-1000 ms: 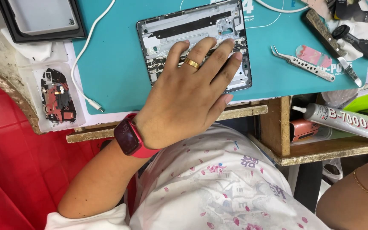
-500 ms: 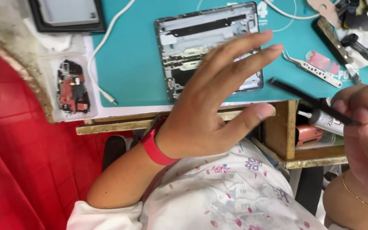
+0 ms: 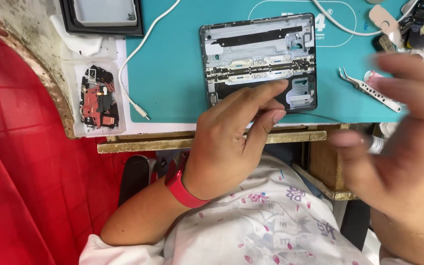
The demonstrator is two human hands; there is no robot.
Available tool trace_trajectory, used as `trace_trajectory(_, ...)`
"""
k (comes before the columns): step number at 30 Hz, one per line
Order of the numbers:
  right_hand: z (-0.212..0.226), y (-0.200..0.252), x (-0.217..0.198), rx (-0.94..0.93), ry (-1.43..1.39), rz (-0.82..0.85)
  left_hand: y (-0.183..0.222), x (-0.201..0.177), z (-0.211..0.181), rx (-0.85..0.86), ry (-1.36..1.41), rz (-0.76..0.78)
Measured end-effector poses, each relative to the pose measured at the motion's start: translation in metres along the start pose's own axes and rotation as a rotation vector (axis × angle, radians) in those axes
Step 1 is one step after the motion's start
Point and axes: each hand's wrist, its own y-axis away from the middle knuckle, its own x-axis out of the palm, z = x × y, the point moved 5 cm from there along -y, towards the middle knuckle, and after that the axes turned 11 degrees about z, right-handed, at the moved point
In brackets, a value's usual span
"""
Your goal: Disassembling and repairing the hinge mechanism of a foldable smartphone using specialized tools on a repair mat.
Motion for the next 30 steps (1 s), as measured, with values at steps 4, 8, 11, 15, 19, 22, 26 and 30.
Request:
trace_trajectory(4, 0.016, -0.042, 0.022, 0.018, -0.008, 0.292, 0.004, -0.006, 0.000, -0.020, -0.091, -0.023)
trace_trajectory(8, -0.003, -0.068, 0.035, 0.050, -0.095, 0.354, 0.010, -0.025, 0.014, -0.021, -0.230, -0.112)
trace_trajectory(11, -0.022, -0.080, 0.045, 0.237, -0.040, 0.424, 0.016, -0.048, 0.016, 0.055, -0.433, -0.272)
trace_trajectory(15, -0.025, -0.091, 0.056, 0.448, -0.052, 0.540, 0.025, -0.047, 0.025, 0.109, -0.614, -0.130)
trace_trajectory(19, -0.026, -0.098, 0.065, 0.430, -0.008, 0.598, 0.028, -0.045, 0.032, 0.082, -0.647, -0.116)
trace_trajectory(22, -0.025, -0.102, 0.066, 0.437, 0.029, 0.620, 0.026, -0.044, 0.032, 0.073, -0.677, -0.118)
trace_trajectory(26, -0.022, -0.103, 0.068, 0.438, 0.051, 0.623, 0.025, -0.043, 0.031, 0.072, -0.709, -0.118)
trace_trajectory(30, -0.021, -0.103, 0.069, 0.410, 0.047, 0.603, 0.025, -0.043, 0.031, 0.060, -0.734, -0.095)
